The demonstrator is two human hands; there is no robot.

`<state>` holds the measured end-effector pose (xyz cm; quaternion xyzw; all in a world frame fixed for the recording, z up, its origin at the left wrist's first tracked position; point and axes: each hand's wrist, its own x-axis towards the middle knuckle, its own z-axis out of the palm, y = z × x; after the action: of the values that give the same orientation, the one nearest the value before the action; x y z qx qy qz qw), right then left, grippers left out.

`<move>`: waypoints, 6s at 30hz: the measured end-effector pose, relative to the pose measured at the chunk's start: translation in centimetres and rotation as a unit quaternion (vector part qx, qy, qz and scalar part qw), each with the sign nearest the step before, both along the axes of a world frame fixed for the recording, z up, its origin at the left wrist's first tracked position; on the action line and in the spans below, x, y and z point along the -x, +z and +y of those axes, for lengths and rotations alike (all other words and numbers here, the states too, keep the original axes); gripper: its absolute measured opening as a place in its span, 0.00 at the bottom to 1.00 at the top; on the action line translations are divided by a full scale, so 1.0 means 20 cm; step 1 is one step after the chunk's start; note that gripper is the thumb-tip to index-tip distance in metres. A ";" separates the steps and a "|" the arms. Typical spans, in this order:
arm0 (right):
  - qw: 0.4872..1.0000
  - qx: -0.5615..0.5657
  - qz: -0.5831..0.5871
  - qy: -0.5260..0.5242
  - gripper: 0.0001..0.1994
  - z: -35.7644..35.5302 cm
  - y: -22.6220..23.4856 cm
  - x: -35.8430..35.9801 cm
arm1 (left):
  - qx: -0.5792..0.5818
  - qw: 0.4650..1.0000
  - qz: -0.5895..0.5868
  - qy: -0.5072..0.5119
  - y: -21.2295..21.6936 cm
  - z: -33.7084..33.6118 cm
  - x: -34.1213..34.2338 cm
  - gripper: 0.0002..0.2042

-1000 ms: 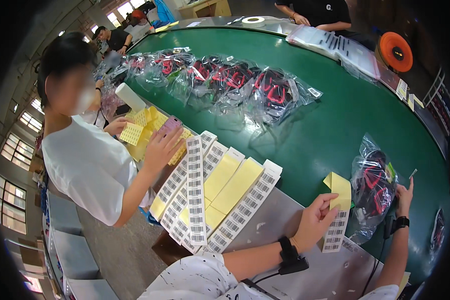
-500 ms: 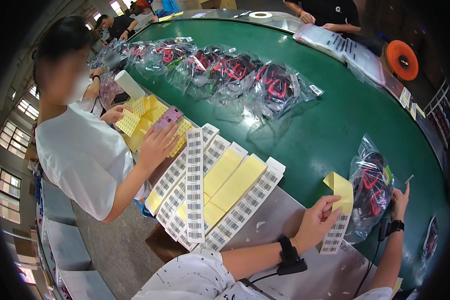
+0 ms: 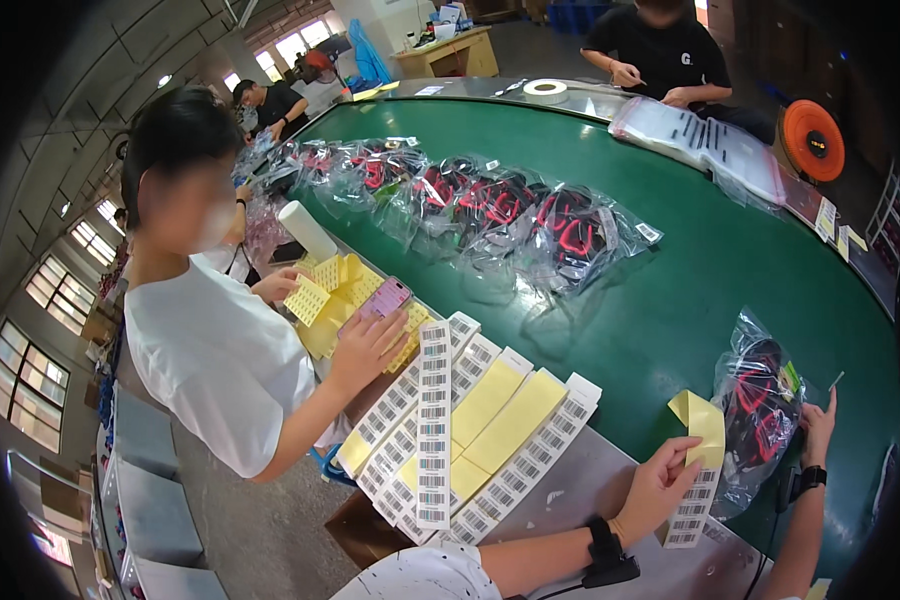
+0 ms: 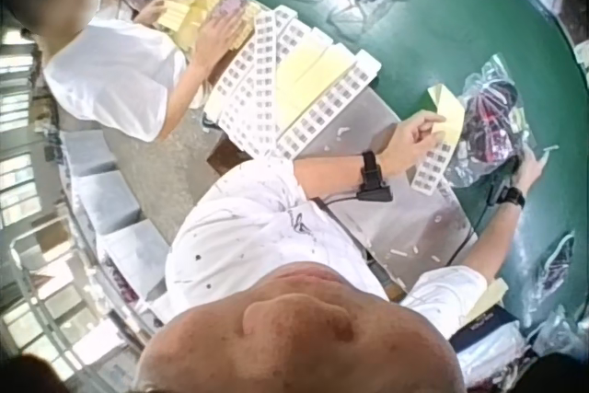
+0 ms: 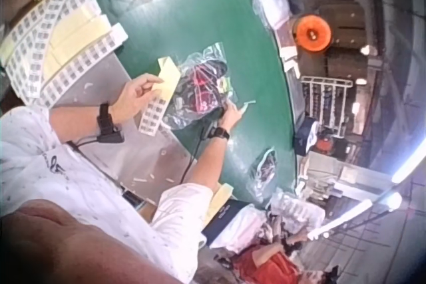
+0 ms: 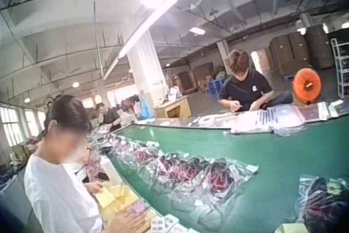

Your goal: The person applies barcode labels to plastic bags containing pairs of shoes on a green table. They peel individual labels from a sheet and affix them to the packaging, then move the labeled bags to a pile. The task is performed in a warehouse setting with other workers visible in the background.

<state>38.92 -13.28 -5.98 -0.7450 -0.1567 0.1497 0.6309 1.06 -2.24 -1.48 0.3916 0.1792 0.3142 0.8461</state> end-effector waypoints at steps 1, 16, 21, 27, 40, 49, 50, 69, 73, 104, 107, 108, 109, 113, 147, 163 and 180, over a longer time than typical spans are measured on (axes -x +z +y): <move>1.000 -0.002 -0.003 0.002 0.42 0.00 0.00 0.00 | 0.001 1.000 0.006 -0.003 0.00 0.00 0.01 0.17; 1.000 -0.001 -0.012 0.001 0.41 0.11 0.05 0.13 | 0.008 1.000 -0.024 0.013 0.01 -0.01 0.02 0.17; 0.999 0.019 -0.009 -0.035 0.36 0.10 0.16 0.05 | -0.024 0.999 0.033 0.026 0.03 -0.01 0.02 0.17; 0.963 0.083 -0.233 0.104 0.09 0.16 0.70 0.34 | -0.225 0.952 0.207 -0.002 0.10 0.04 0.02 0.13; 0.844 0.117 -0.240 0.464 0.05 0.40 0.77 1.50 | -0.289 0.940 0.170 0.069 -0.04 0.08 0.07 0.10; 0.867 0.120 -0.377 0.302 0.11 0.34 0.68 1.53 | -0.196 0.974 0.088 0.077 -0.02 0.07 0.02 0.08; 0.880 0.117 -0.363 0.283 0.12 0.30 0.68 1.51 | -0.151 0.982 0.104 0.051 0.03 0.06 0.03 0.09; 0.986 -0.101 0.108 0.074 0.06 -0.29 0.26 1.39 | -0.390 0.899 0.182 0.085 0.62 0.42 0.58 0.26; 0.977 -0.142 0.146 0.066 0.06 -0.35 0.24 1.34 | -0.375 0.874 0.281 0.131 0.59 0.75 1.01 0.28; 0.998 -0.017 0.066 -0.009 0.03 -0.34 0.25 1.34 | -0.533 0.402 0.727 0.160 0.34 2.05 0.33 0.45; 0.997 -0.023 0.069 -0.006 0.03 -0.32 0.23 1.35 | -0.424 0.472 0.772 0.037 0.24 2.22 0.62 0.53; 0.998 -0.017 0.056 -0.019 0.03 -0.33 0.23 1.35 | -0.476 0.488 0.730 0.044 0.21 2.20 0.63 0.50; 0.999 -0.013 0.047 -0.015 0.03 -0.32 0.23 1.35 | -0.495 0.508 0.699 0.091 0.18 2.23 0.66 0.45; 0.999 0.002 0.036 -0.008 0.04 -0.31 0.22 1.35 | -0.598 0.522 0.565 0.225 0.05 2.27 0.68 0.15; 0.952 -0.212 0.211 -0.063 0.46 -0.18 0.39 1.41 | -0.745 0.644 0.013 -0.175 0.18 0.55 -0.95 0.04; 0.971 0.025 -0.236 -0.034 0.04 -0.03 0.31 1.11 | -0.581 0.785 0.161 -0.143 0.25 0.64 -0.78 0.05; 0.949 -0.217 0.227 0.043 0.10 -1.26 0.46 1.42 | -0.676 0.625 0.187 -0.344 0.67 -0.09 0.44 0.07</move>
<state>10.47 -38.40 3.18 -0.5292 -0.0703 0.3043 0.7889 -7.68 -4.11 11.88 0.9368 -0.0768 -0.0466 0.3382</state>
